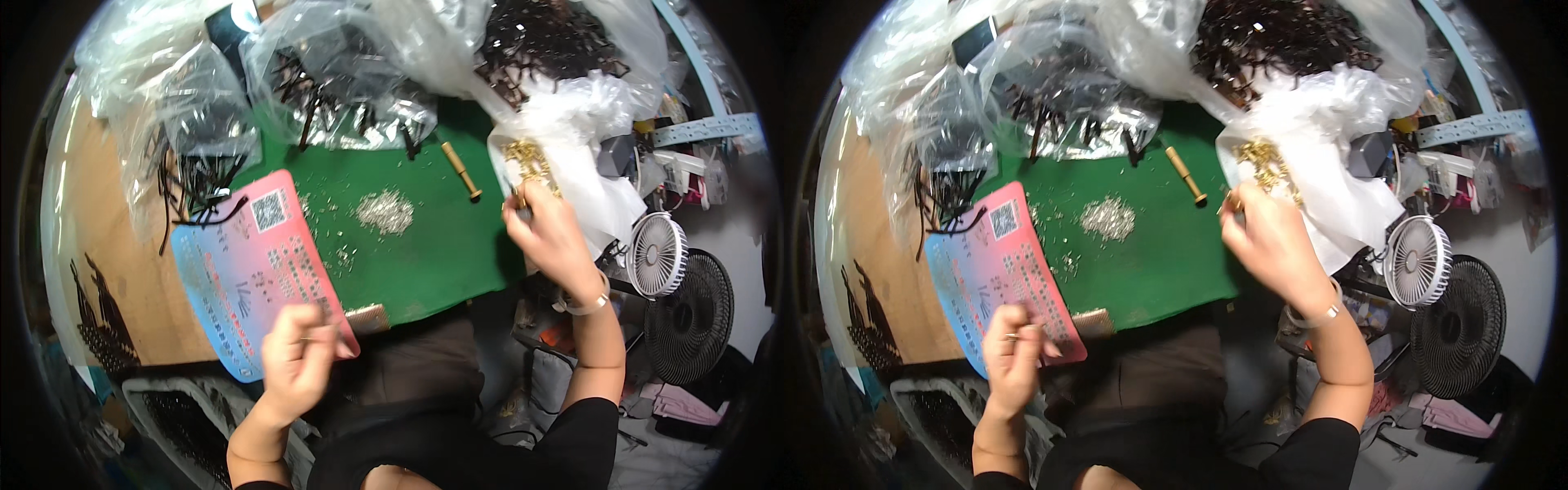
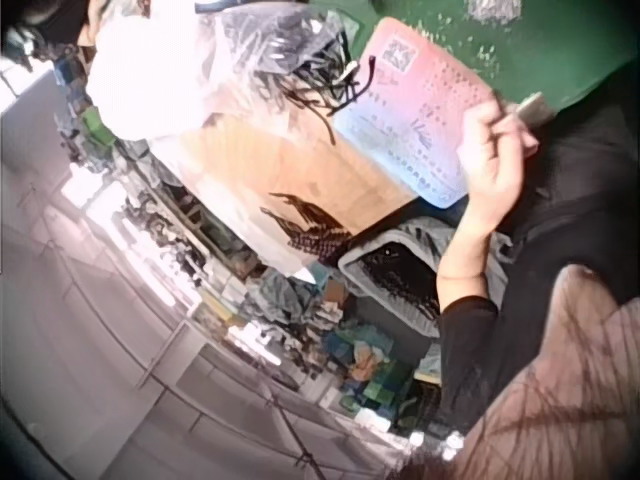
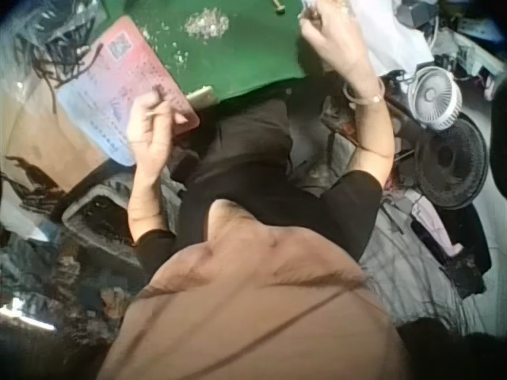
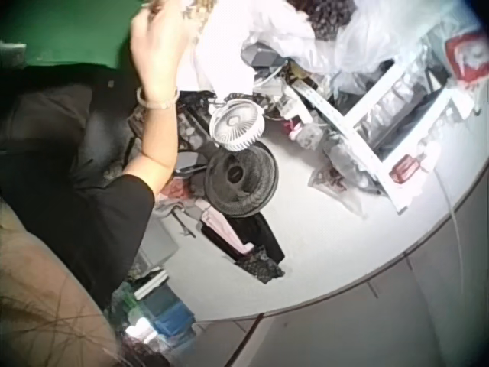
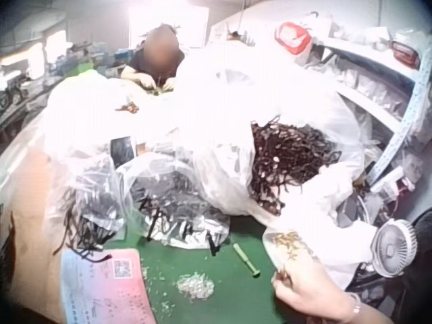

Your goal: The person assembles eyeglasses by hand, inserting small metal screws into the hinge areas of the frames. They repeatedly pick up frames, insert screws, and place the assembled units aside on the table.

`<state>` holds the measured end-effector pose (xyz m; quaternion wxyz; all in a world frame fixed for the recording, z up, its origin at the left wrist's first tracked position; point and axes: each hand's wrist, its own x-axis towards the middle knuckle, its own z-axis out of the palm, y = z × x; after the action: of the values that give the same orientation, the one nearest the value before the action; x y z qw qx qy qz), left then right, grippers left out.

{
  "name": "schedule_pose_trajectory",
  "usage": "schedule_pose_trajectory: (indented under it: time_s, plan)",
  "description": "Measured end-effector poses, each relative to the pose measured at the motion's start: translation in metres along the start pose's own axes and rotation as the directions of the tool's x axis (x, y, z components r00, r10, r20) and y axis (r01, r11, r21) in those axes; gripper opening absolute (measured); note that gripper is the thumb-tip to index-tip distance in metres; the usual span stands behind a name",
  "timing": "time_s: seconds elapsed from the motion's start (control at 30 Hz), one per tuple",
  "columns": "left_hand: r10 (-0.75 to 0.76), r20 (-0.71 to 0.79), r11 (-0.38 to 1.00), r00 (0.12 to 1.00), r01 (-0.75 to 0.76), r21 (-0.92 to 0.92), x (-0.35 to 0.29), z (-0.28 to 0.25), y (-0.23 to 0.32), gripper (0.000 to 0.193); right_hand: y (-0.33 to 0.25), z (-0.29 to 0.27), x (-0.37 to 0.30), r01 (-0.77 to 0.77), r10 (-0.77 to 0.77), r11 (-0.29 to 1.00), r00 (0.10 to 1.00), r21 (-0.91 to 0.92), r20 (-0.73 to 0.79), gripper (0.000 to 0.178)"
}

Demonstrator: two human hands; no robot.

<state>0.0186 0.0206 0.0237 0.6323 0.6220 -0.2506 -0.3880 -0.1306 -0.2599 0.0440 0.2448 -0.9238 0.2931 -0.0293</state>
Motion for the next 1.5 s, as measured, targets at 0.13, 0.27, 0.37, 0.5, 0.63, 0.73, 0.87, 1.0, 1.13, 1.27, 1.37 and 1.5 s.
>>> schedule_pose_trajectory:
  time_s: [0.13, 0.27, 0.37, 0.5, 0.63, 0.73, 0.87, 1.0, 1.13, 1.27, 1.37, 1.5]
  plan:
    - [-0.016, 0.227, 0.965, 0.974, -0.044, 0.258, -0.001, 0.019, -0.013, 0.034, -0.058, 0.014, -0.018, -0.115, -0.224, 0.780, 0.867, 0.615, 0.446, 0.015]
    - [0.120, 0.176, 0.965, 0.977, -0.157, 0.209, -0.002, 0.031, -0.022, 0.030, -0.076, 0.030, -0.010, -0.324, -0.234, 0.670, 0.762, 0.668, 0.604, 0.013]
    - [0.065, 0.178, 0.976, 0.982, -0.099, 0.192, -0.003, 0.025, -0.019, 0.028, -0.075, 0.036, -0.005, -0.349, -0.241, 0.620, 0.768, 0.703, 0.593, 0.013]
    - [0.013, 0.149, 0.981, 0.989, -0.042, 0.192, -0.005, 0.025, -0.018, 0.028, -0.075, 0.045, -0.005, -0.420, -0.212, 0.592, 0.742, 0.688, 0.636, 0.014]
    - [-0.014, 0.182, 0.977, 0.983, -0.026, 0.211, -0.001, 0.025, -0.018, 0.028, -0.069, 0.044, -0.004, -0.456, -0.192, 0.548, 0.748, 0.701, 0.636, 0.016]
    - [-0.030, 0.214, 0.962, 0.976, -0.030, 0.271, 0.001, 0.027, -0.018, 0.028, -0.070, 0.045, -0.005, -0.495, -0.175, 0.589, 0.693, 0.638, 0.699, 0.018]
    - [-0.023, 0.266, 0.951, 0.964, -0.061, 0.304, 0.005, 0.026, -0.018, 0.029, -0.066, 0.047, -0.003, -0.557, -0.209, 0.540, 0.638, 0.631, 0.741, 0.024]
    - [-0.040, 0.323, 0.953, 0.946, -0.061, 0.297, 0.001, 0.024, -0.023, 0.032, -0.055, 0.062, -0.009, -0.534, -0.236, 0.544, 0.643, 0.647, 0.729, 0.037]
    - [-0.005, 0.306, 0.948, 0.952, -0.093, 0.305, 0.000, 0.029, -0.020, 0.033, -0.056, 0.074, -0.021, -0.268, -0.224, 0.710, 0.790, 0.651, 0.570, 0.054]
    - [-0.010, 0.245, 0.926, 0.969, -0.084, 0.368, 0.000, 0.020, -0.024, 0.034, -0.055, 0.067, -0.025, -0.069, -0.229, 0.865, 0.828, 0.497, 0.513, 0.049]
    - [-0.239, 0.076, 0.906, 0.968, 0.194, 0.375, -0.001, 0.009, -0.026, 0.033, -0.050, 0.056, -0.033, 0.026, -0.183, 0.939, 0.884, 0.344, 0.431, 0.034]
    - [-0.028, 0.057, 0.888, 0.998, -0.001, 0.460, 0.016, 0.021, -0.039, 0.036, -0.051, 0.068, -0.030, 0.270, -0.280, 0.960, 0.939, 0.074, 0.202, 0.037]
